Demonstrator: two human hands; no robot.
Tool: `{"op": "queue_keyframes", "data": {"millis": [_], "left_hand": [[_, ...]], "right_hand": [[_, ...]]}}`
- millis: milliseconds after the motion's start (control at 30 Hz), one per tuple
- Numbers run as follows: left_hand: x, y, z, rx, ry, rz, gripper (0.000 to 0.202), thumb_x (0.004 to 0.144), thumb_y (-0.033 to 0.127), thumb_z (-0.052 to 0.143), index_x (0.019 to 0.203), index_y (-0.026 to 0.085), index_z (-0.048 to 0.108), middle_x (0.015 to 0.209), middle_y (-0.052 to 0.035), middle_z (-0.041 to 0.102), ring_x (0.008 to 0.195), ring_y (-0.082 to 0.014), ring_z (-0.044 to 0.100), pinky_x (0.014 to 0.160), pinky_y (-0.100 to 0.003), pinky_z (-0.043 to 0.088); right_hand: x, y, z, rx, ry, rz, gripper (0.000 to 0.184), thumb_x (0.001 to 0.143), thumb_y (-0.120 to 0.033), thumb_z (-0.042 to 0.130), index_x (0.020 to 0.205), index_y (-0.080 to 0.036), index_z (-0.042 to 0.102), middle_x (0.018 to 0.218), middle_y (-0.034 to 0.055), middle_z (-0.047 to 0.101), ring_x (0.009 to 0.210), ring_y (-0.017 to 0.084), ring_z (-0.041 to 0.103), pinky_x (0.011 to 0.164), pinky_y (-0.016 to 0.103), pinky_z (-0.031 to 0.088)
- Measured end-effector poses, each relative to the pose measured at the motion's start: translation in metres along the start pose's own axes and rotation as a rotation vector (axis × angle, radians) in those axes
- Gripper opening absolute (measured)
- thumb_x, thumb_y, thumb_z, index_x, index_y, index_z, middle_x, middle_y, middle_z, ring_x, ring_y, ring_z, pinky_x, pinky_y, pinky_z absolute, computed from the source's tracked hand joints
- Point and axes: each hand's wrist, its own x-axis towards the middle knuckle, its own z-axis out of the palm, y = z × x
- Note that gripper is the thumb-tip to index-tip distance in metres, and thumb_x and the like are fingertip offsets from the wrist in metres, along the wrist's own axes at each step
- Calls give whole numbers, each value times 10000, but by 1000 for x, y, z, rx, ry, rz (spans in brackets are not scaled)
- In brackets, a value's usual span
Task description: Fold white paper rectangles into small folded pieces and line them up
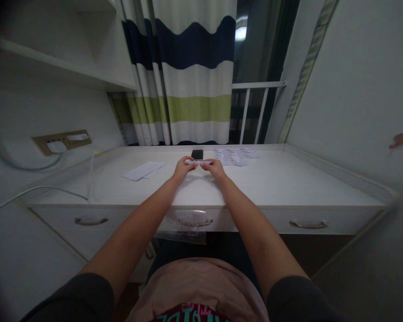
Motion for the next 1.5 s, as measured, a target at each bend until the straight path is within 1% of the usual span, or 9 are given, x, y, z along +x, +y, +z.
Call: {"op": "queue_keyframes", "data": {"millis": [267,433,600,767,933,1067,1167,1333,1500], "left_hand": [[1,0,-2,-10,2,-14,290,539,172,753,758,160,563,594,30,581,595,-90,572,690,-257,496],[-1,0,0,-73,0,-53,319,559,143,747,822,162,568,628,33,577,606,-77,571,719,-258,490],[-2,1,1,-148,-71,-126,265,595,206,752,800,142,596,703,-7,610,661,-98,603,739,-273,469],[0,1,-1,-151,-68,-155,216,604,250,748,720,128,613,690,-18,616,657,-101,587,711,-260,437],[1,-1,-3,-81,-65,-142,209,594,261,749,708,140,622,694,-18,621,666,-106,579,677,-244,411],[0,-1,-3,-78,-66,-146,214,598,260,749,719,145,615,703,-17,619,671,-107,574,671,-243,416],[-1,-1,-1,-129,-98,-171,242,602,262,754,760,152,606,735,-19,626,689,-107,578,696,-257,438],[-2,-2,0,-205,-157,-274,232,636,262,743,768,139,596,743,-38,641,682,-117,595,729,-292,464],[-1,-4,-1,-274,-176,-239,161,663,180,721,757,115,607,760,-48,655,694,-108,606,804,-303,464]], "right_hand": [[-5,-4,2,44,-26,23,405,487,-422,782,768,-167,640,592,13,638,546,128,589,592,286,514],[-4,-8,2,7,-15,51,379,448,-411,796,660,-147,626,514,13,606,494,124,558,533,269,489],[-2,-9,1,2,8,28,380,429,-412,794,641,-148,622,487,1,589,466,113,528,496,252,452],[-3,-8,0,-8,-14,24,371,461,-418,778,687,-160,637,529,2,607,510,123,552,549,270,473],[-6,-9,2,-12,-53,39,298,512,-348,753,736,-177,655,638,10,644,596,131,583,603,278,483],[-8,-11,1,-36,-77,19,240,534,-336,722,700,-180,645,624,-1,627,615,133,575,604,277,469],[-7,-10,1,-52,-83,-13,213,545,-342,706,659,-185,617,619,-12,613,626,132,567,603,274,462],[-7,-11,2,-75,-63,-29,217,569,-363,690,662,-191,595,652,-15,605,637,128,553,576,259,455],[-7,-11,4,-90,-107,-57,255,564,-378,709,698,-194,595,671,-10,603,646,132,558,539,241,446]]}}
